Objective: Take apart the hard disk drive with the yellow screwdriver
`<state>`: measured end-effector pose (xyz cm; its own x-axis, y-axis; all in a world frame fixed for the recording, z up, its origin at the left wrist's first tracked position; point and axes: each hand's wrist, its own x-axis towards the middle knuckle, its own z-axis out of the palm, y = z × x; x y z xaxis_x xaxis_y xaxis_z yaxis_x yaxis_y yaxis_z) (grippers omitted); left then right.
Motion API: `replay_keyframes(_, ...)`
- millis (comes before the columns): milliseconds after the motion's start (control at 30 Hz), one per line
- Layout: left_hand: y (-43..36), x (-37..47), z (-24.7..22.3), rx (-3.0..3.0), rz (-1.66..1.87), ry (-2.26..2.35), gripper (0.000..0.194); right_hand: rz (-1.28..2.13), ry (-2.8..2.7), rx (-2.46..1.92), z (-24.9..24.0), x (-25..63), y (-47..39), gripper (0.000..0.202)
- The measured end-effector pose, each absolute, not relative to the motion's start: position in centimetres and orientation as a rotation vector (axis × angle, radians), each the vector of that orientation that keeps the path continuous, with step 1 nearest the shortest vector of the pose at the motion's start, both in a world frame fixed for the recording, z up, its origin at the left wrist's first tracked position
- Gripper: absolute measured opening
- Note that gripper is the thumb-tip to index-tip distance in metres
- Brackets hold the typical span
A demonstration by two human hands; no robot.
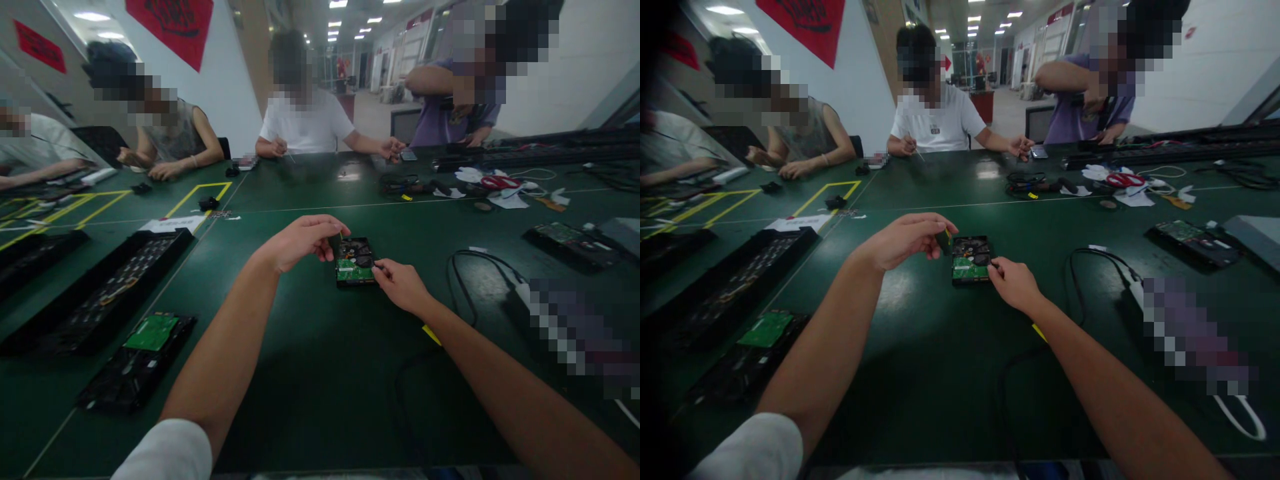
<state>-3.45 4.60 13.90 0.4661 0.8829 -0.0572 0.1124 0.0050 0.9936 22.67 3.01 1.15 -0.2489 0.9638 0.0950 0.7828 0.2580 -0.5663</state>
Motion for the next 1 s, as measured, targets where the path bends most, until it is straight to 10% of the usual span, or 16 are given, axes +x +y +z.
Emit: replay_keyframes(1000,4.9,-3.27,13.02,1.413,0.767,0.876,0.035,0.612,-2.11,-1.57,0.88,22.87,3.23,0.037)
